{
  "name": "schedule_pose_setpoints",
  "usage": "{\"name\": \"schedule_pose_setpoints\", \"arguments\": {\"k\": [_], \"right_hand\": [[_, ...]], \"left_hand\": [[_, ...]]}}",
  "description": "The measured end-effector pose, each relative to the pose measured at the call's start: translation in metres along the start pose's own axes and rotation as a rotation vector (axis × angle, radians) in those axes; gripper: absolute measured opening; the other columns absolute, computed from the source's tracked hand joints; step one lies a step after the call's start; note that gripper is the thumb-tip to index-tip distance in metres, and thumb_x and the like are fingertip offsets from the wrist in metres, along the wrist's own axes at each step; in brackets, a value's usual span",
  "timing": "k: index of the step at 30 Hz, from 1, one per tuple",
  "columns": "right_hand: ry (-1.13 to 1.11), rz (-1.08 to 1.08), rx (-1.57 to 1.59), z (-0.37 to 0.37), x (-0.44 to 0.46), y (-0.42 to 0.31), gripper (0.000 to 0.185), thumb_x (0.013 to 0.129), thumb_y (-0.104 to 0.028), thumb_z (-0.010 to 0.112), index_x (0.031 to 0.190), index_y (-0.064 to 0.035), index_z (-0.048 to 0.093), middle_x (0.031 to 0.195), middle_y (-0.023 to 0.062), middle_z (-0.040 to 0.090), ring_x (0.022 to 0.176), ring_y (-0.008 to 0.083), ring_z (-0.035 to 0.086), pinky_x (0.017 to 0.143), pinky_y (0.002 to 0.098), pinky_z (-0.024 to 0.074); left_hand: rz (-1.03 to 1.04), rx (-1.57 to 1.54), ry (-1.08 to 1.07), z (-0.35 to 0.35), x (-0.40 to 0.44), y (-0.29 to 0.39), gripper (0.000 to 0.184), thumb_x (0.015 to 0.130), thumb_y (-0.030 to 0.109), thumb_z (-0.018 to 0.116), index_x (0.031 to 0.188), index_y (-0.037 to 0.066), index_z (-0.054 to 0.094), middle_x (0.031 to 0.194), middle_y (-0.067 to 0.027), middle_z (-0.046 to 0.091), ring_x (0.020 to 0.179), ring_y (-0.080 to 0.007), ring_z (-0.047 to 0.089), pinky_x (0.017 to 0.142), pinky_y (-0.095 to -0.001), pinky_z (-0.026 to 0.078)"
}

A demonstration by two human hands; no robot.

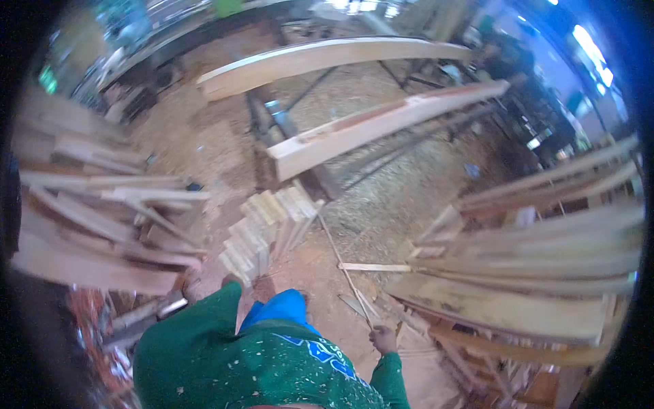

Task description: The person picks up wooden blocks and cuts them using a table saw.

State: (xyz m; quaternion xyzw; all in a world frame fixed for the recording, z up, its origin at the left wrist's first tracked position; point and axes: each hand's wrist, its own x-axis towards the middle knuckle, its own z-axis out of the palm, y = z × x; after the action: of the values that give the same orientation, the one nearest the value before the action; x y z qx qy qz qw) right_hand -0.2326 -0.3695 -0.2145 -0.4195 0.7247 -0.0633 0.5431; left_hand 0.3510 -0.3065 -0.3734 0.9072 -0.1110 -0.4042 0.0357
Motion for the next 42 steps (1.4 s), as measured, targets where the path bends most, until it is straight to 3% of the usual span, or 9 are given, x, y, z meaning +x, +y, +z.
{"name": "schedule_pose_setpoints", "arguments": {"k": [2,4,6,11,15,20,28,35,42], "right_hand": [[0.036,0.031,-0.016,-0.002,-0.019,-0.025,0.033,0.091,-0.010,0.066,0.120,0.0045,0.066,0.089,0.0133,0.075,0.075,0.0195,0.073,0.063,0.0312,0.0578],[0.052,0.067,-0.045,-0.003,-0.020,-0.011,0.034,0.091,-0.012,0.067,0.120,0.0053,0.067,0.091,0.0144,0.076,0.075,0.0201,0.073,0.064,0.0314,0.0582],[0.042,0.097,-0.045,-0.004,-0.020,0.003,0.037,0.090,-0.014,0.068,0.122,0.0049,0.066,0.092,0.0144,0.076,0.077,0.0203,0.073,0.064,0.0316,0.0580],[0.051,0.124,0.055,0.008,-0.035,0.049,0.040,0.089,-0.017,0.070,0.124,0.0032,0.067,0.091,0.0126,0.075,0.078,0.0201,0.073,0.062,0.0322,0.0577],[0.038,0.149,0.028,0.013,-0.055,0.075,0.038,0.088,-0.018,0.072,0.120,0.0021,0.069,0.091,0.0132,0.076,0.078,0.0202,0.074,0.066,0.0331,0.0585],[0.038,0.142,-0.176,0.005,-0.065,0.100,0.034,0.089,-0.016,0.069,0.119,0.0005,0.070,0.093,0.0124,0.076,0.078,0.0191,0.074,0.064,0.0319,0.0583],[0.118,0.120,0.116,0.022,-0.060,0.119,0.035,0.085,-0.025,0.073,0.112,-0.0029,0.074,0.090,0.0122,0.077,0.075,0.0207,0.075,0.072,0.0369,0.0599],[-0.188,0.050,-0.341,0.012,-0.020,0.101,0.029,0.083,-0.029,0.071,0.102,-0.0086,0.078,0.091,0.0116,0.077,0.074,0.0218,0.074,0.072,0.0367,0.0588],[0.025,-0.016,-0.352,-0.065,0.093,0.007,0.022,0.085,-0.023,0.071,0.101,-0.0078,0.077,0.084,0.0113,0.076,0.074,0.0214,0.073,0.070,0.0365,0.0581]], "left_hand": [[0.118,0.256,0.026,-0.002,0.000,-0.001,0.035,0.097,0.028,0.057,0.124,0.015,0.074,0.130,-0.0078,0.071,0.122,-0.0283,0.067,0.097,-0.0426,0.056],[0.107,0.248,-0.085,0.008,0.022,-0.012,0.045,0.092,0.043,0.069,0.116,0.006,0.074,0.122,-0.0176,0.073,0.114,-0.0317,0.071,0.094,-0.0429,0.058],[0.275,0.717,-0.061,0.015,0.042,-0.019,0.038,0.092,0.036,0.063,0.125,0.021,0.074,0.132,-0.0041,0.070,0.120,-0.0261,0.068,0.097,-0.0428,0.056],[0.300,1.163,-0.216,0.003,0.035,-0.006,0.045,0.087,0.042,0.070,0.126,0.021,0.074,0.130,-0.0057,0.071,0.119,-0.0280,0.068,0.097,-0.0397,0.057],[0.078,0.482,0.084,0.012,0.039,-0.019,0.050,0.087,0.044,0.068,0.127,0.015,0.073,0.132,-0.0059,0.070,0.115,-0.0240,0.070,0.088,-0.0456,0.059],[0.324,0.674,-0.017,0.011,0.052,-0.024,0.038,0.096,0.034,0.068,0.111,0.000,0.073,0.118,-0.0244,0.072,0.110,-0.0358,0.072,0.092,-0.0455,0.059],[0.602,1.524,-0.243,0.000,0.041,0.008,0.043,0.092,0.044,0.068,0.122,0.014,0.075,0.119,-0.0106,0.075,0.111,-0.0291,0.072,0.088,-0.0483,0.060],[0.748,1.486,-0.393,-0.021,0.033,0.026,0.049,0.090,0.050,0.066,0.115,0.008,0.076,0.114,-0.0140,0.075,0.110,-0.0301,0.072,0.088,-0.0492,0.058],[1.238,0.994,-0.573,0.093,0.051,0.151,0.041,0.101,0.038,0.056,0.107,0.004,0.076,0.103,-0.0167,0.077,0.104,-0.0323,0.072,0.087,-0.0494,0.056]]}}
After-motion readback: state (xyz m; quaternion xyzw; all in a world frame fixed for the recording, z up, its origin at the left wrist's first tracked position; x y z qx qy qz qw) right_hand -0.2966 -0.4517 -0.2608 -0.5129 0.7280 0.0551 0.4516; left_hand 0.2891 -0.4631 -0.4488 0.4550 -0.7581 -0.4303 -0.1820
